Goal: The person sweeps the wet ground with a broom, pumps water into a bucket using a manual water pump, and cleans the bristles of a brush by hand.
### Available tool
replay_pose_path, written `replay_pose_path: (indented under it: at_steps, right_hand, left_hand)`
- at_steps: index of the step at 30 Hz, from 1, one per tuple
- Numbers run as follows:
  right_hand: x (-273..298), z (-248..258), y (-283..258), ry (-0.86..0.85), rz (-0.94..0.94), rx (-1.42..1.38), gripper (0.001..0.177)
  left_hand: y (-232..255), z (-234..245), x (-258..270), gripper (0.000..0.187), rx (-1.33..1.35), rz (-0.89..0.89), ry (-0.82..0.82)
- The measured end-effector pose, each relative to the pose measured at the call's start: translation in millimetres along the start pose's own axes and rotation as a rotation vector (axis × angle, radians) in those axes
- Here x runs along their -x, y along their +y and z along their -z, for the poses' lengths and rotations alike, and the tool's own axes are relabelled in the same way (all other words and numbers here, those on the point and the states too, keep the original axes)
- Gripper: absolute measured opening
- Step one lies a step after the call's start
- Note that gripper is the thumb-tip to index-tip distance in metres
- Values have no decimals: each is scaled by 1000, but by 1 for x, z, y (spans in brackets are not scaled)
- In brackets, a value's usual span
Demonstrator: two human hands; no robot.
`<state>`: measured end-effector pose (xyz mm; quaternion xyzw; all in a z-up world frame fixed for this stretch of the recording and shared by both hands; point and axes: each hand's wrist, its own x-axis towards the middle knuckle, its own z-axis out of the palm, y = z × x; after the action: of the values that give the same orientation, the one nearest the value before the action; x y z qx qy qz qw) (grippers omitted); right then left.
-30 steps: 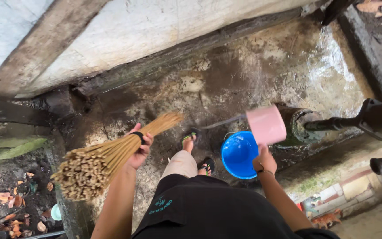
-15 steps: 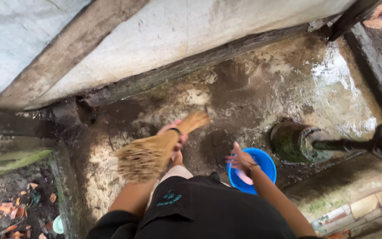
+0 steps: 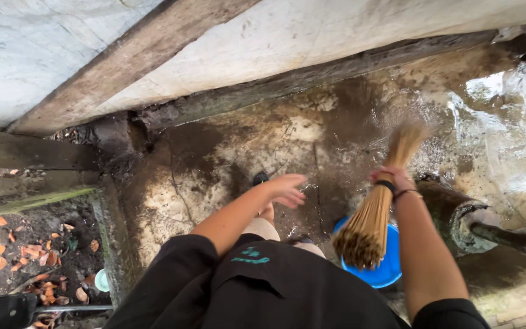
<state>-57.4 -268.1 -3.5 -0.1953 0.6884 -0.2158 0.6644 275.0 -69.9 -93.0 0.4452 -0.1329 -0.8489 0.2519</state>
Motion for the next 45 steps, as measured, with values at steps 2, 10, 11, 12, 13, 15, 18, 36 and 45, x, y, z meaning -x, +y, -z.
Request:
replay_pose_path:
  at_steps: [2,10,11,12,13,15,18,36,45]
  right_hand:
    - [11,20,1,217,58,89,27]
    - [16,54,81,752,423,748,84]
    - [7,52,94,761,415,745,84]
    - [-1,46,104,772,440,788,86]
    - [-6,51,113,792,463,833,88]
    - [-21,60,128,781,429,856,89]
    - [-57,60,145,763,377,981,92]
    - [-103,-198,563,2,-368,881,50]
    - [-35,-340,654,-328,-52,1554,66]
  left_hand:
    - [-32,40,11,61,24,-16,145]
    - [-143,109,88,44,202,-107,481]
    - [-156,112,94,44,203,-130,533]
    - [-170,118,99,43,203,-154,585]
    - [-182,123,97,43,198,-146,570]
    - [-213,138,97,41,241,-159,591]
    - [-262,162,84,39,207,-151,637]
    - [-482,274,103,34,74,-124,578]
    - [-466,373,181,33,-183,75,601]
